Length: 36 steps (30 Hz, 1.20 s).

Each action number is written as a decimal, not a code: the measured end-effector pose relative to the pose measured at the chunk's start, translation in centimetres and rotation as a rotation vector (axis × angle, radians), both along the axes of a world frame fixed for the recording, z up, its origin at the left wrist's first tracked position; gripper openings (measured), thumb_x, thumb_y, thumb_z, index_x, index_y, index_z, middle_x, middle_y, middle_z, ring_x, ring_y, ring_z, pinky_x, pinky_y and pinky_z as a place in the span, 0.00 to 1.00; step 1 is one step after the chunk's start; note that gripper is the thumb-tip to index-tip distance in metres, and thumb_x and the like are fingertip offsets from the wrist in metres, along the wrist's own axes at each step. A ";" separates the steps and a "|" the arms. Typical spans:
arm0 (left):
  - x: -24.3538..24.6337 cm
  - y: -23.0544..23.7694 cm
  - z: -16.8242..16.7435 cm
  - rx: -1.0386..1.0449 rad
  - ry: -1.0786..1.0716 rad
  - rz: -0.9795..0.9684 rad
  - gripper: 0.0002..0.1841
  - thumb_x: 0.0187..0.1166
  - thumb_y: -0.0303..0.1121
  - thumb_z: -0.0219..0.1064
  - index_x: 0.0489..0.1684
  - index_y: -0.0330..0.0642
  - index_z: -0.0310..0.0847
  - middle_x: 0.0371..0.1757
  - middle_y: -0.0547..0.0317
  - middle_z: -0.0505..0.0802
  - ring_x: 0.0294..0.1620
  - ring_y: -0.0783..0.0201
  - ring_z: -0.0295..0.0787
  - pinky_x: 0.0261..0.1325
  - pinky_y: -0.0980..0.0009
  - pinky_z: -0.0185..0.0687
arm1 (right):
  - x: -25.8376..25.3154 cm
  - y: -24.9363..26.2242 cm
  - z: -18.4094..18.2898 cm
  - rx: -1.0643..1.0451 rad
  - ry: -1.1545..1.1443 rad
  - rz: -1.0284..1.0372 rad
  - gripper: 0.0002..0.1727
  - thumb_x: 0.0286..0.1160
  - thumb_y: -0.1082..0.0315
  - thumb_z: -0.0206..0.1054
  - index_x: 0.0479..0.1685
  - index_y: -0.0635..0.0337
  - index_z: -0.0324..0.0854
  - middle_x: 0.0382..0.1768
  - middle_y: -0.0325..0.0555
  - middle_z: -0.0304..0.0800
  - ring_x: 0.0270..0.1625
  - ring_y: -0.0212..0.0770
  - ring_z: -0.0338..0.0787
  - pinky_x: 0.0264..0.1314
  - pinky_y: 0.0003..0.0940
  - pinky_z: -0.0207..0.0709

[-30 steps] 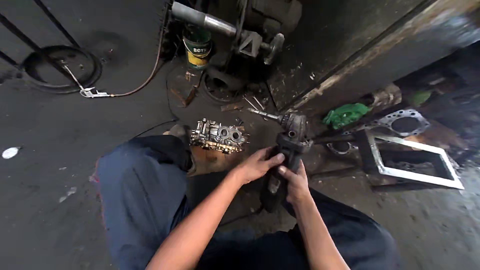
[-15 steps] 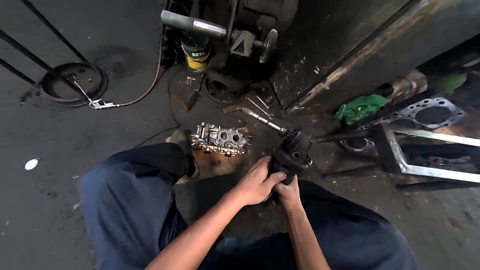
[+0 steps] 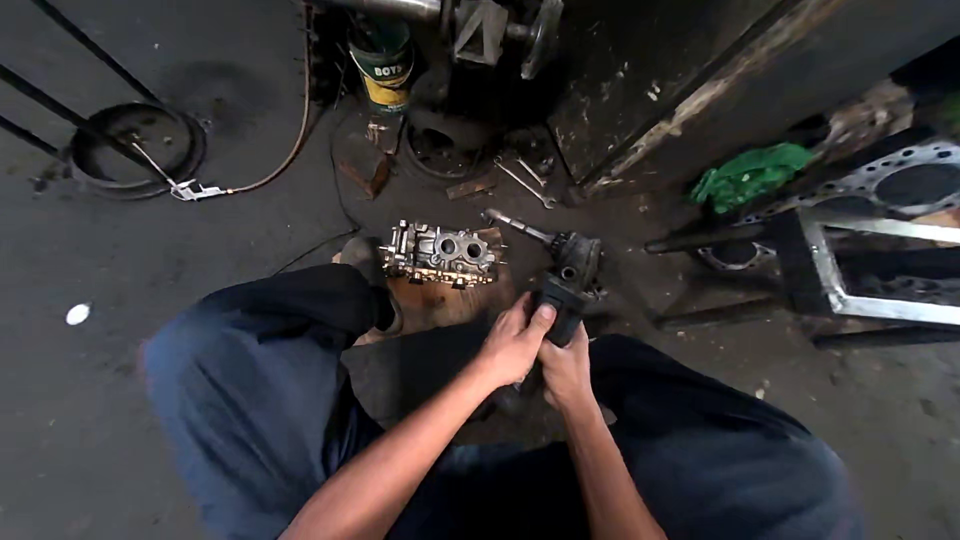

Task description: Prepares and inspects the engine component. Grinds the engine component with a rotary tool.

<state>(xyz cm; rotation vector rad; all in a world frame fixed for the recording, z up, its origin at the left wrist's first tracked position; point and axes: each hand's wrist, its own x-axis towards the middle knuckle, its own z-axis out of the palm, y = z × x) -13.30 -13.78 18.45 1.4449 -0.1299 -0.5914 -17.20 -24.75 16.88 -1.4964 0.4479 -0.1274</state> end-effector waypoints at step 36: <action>14.4 9.2 -17.3 1.377 -0.414 0.126 0.39 0.84 0.70 0.49 0.57 0.42 0.90 0.63 0.43 0.91 0.77 0.36 0.77 0.66 0.35 0.77 | -0.7 -4.6 -2.1 -0.393 0.270 -0.046 0.33 0.42 0.62 0.83 0.55 0.61 0.80 0.41 0.34 0.93 0.43 0.23 0.93 0.48 0.23 0.90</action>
